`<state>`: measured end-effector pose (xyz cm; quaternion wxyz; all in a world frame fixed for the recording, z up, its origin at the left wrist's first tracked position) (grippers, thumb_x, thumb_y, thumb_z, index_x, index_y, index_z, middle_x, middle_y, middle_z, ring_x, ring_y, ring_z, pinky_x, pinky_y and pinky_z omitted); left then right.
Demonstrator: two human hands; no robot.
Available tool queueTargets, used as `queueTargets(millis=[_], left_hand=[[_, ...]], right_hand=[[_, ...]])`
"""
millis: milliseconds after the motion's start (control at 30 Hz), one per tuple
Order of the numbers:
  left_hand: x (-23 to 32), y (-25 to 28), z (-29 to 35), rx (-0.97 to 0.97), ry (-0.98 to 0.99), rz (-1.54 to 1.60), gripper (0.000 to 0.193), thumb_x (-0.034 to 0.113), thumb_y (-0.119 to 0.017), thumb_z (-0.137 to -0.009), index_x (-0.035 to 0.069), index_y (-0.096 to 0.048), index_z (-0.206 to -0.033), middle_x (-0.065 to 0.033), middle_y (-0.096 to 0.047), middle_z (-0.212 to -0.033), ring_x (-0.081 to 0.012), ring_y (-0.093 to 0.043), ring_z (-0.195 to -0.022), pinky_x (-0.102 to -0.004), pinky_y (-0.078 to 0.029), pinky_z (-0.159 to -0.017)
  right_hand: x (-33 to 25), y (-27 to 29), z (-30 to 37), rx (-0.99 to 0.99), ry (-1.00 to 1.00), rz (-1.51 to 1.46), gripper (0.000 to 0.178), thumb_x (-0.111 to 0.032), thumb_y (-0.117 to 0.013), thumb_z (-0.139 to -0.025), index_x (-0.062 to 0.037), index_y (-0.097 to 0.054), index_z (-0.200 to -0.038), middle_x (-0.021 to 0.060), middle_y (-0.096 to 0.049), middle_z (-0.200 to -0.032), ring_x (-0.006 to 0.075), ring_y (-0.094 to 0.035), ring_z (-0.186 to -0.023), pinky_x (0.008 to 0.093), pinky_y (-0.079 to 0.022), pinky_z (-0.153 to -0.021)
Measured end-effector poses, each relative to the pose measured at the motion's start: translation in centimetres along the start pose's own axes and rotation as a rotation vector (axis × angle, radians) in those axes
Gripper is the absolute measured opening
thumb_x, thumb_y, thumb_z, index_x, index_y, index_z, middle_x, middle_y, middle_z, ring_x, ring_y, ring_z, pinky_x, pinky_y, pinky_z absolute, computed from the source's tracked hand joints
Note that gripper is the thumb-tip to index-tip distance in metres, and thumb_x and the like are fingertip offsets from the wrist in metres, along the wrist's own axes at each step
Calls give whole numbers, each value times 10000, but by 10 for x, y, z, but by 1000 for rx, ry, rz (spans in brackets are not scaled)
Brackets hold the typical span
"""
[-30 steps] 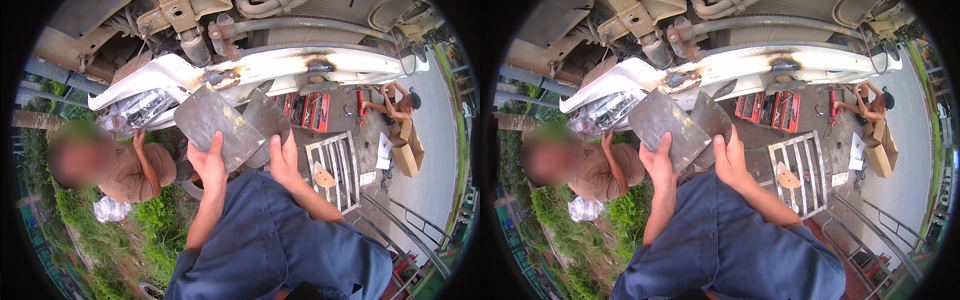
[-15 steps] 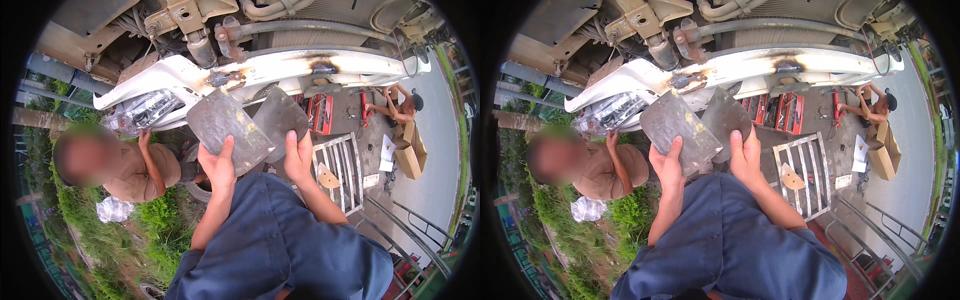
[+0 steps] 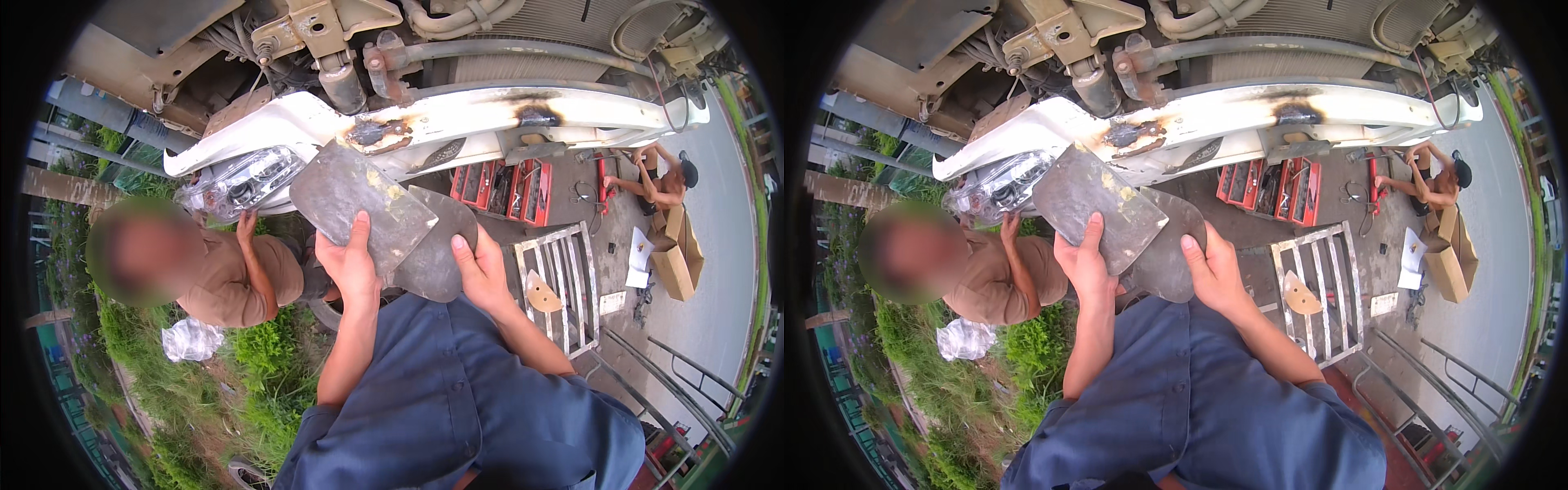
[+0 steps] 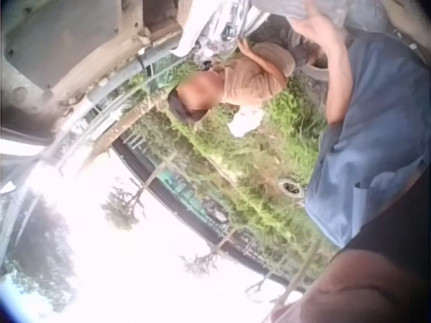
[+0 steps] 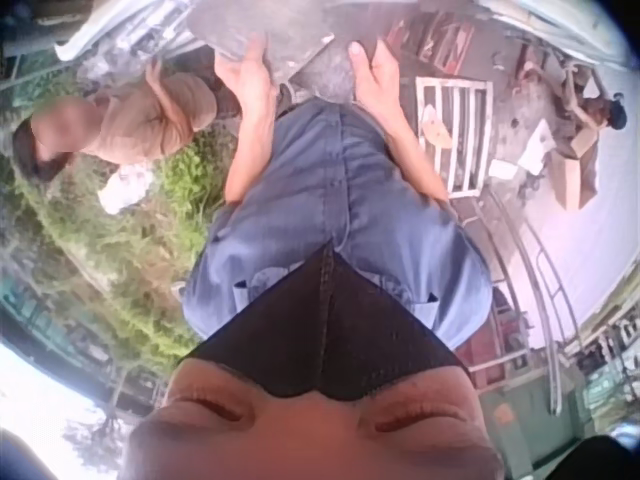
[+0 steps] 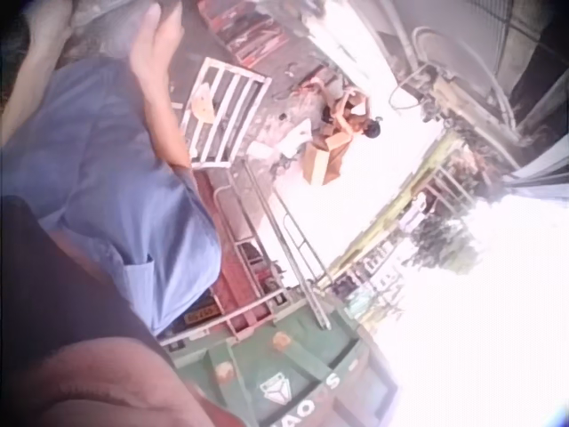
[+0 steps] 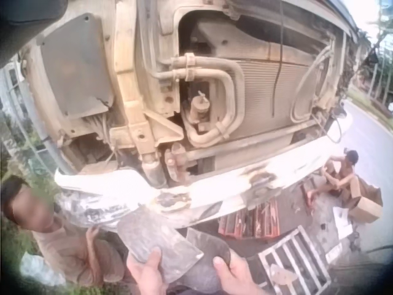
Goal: The person works on the front of a vehicle with a helper, handling large metal panels and using a hammer to tap a bumper section into place.
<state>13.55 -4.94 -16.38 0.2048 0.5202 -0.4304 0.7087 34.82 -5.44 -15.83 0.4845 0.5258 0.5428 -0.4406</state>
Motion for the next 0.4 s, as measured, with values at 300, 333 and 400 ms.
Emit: queueTargets(millis=[300, 333, 400], left_hand=[[16, 5, -25, -1, -33, 78, 377, -18, -659, -886, -22, -524, -1239, -127, -636, -1145, -188, -637, -995, -326, -512, -884], [15, 10, -28, 0, -23, 71, 377, -18, -659, -886, -22, -524, -1239, -127, -636, -1145, -188, -637, -995, -326, -512, -884], [20, 10, -34, -45, -66, 68, 424, 17, -663, -887, -29, -499, -1276, -135, -623, -1185, -221, -629, -1056, -359, -519, -913]], right_hand=[[27, -11, -2, -210, -101, 23, 223, -101, -479, -1006, 19, -545, -1183, 101, -682, -1024, 205, -670, -847, 301, -510, -789], [31, -4, -9, -125, -170, -160, 227, -86, -472, -1006, 11, -533, -1201, 113, -680, -1058, 233, -688, -859, 314, -524, -807], [41, 11, -21, -110, -508, -792, 361, -104, -554, -983, -27, -445, -1318, 159, -652, -1173, 301, -622, -1150, 505, -516, -936]])
Point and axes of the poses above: each hand's wrist, its own z-axis away from the middle knuckle, its own y-axis out of the back of the hand, x = y × z, the point moved 8 cm from there along -z, towards the middle knuckle
